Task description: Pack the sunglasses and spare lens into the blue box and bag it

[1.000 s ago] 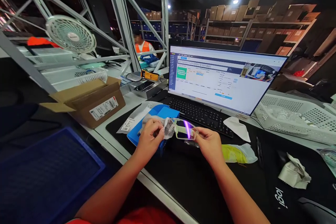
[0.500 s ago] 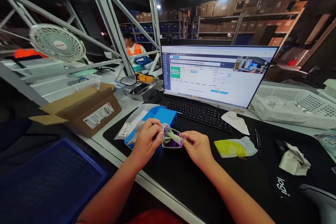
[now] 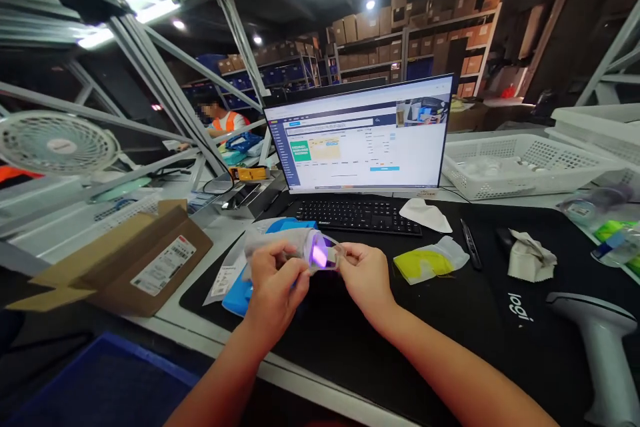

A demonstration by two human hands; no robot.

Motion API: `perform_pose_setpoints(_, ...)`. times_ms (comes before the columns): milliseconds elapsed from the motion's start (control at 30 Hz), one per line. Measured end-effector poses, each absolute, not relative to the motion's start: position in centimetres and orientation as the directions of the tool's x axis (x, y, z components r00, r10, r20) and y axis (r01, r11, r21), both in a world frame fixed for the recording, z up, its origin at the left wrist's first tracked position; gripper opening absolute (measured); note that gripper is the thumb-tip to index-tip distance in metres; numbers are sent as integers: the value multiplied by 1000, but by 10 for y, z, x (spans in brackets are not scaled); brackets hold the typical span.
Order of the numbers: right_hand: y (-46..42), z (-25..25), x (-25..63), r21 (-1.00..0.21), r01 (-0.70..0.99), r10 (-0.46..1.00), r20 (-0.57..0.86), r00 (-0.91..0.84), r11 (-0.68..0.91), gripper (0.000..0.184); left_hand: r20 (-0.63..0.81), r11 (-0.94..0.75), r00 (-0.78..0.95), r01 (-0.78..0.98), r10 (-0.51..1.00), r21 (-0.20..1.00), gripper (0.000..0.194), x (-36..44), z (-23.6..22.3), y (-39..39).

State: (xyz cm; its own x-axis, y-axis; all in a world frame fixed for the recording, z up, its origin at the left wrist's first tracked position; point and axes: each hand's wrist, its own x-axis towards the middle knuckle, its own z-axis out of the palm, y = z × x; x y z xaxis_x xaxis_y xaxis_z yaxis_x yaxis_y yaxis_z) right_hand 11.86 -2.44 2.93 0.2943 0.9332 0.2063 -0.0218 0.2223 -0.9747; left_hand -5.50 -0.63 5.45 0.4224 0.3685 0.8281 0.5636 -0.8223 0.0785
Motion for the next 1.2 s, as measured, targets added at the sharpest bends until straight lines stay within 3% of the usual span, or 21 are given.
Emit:
perform_pose_setpoints(33,-27,30,120,-932,173,877,359,318,319,21,838,-819,401,566,370,91,10,-54,54,-3)
perform_pose_setpoints(100,-30,32,124,-729,521,730,631,263,443,17,847,-819,355,555,394,148,13,-51,52,3)
perform_pose_setpoints(200,-31,36,131,-428,764,568,817,99,483,15,845,-823,305,514,439,241,16,-48,48,11)
perform_pose_setpoints(267,-29,38,136,-349,811,522,851,65,469,13,842,-825,300,500,449,263,17,-47,45,12)
perform_pose_setpoints(433,-23,37,140,-479,768,558,807,195,424,8,839,-840,344,497,422,218,14,-43,35,5)
perform_pose_setpoints(533,-26,32,130,-455,794,547,815,189,404,9,843,-859,367,473,393,195,13,-39,30,2)
perform_pose_setpoints(700,-33,30,120,-274,867,488,872,42,416,11,875,-836,297,514,383,191,12,-35,25,2)
perform_pose_setpoints(867,-33,30,126,79,876,228,951,-210,475,14,916,-836,258,533,307,130,10,-35,21,0)
perform_pose_setpoints(933,-31,29,127,47,907,249,955,-163,417,13,919,-852,278,512,279,104,11,-34,18,-3)
perform_pose_setpoints(1067,-25,24,129,-183,912,412,911,17,368,17,892,-909,391,414,228,51,11,-28,12,-9)
perform_pose_setpoints(1200,-22,20,130,-180,882,415,910,-19,435,20,855,-932,474,360,211,30,10,-27,9,-11)
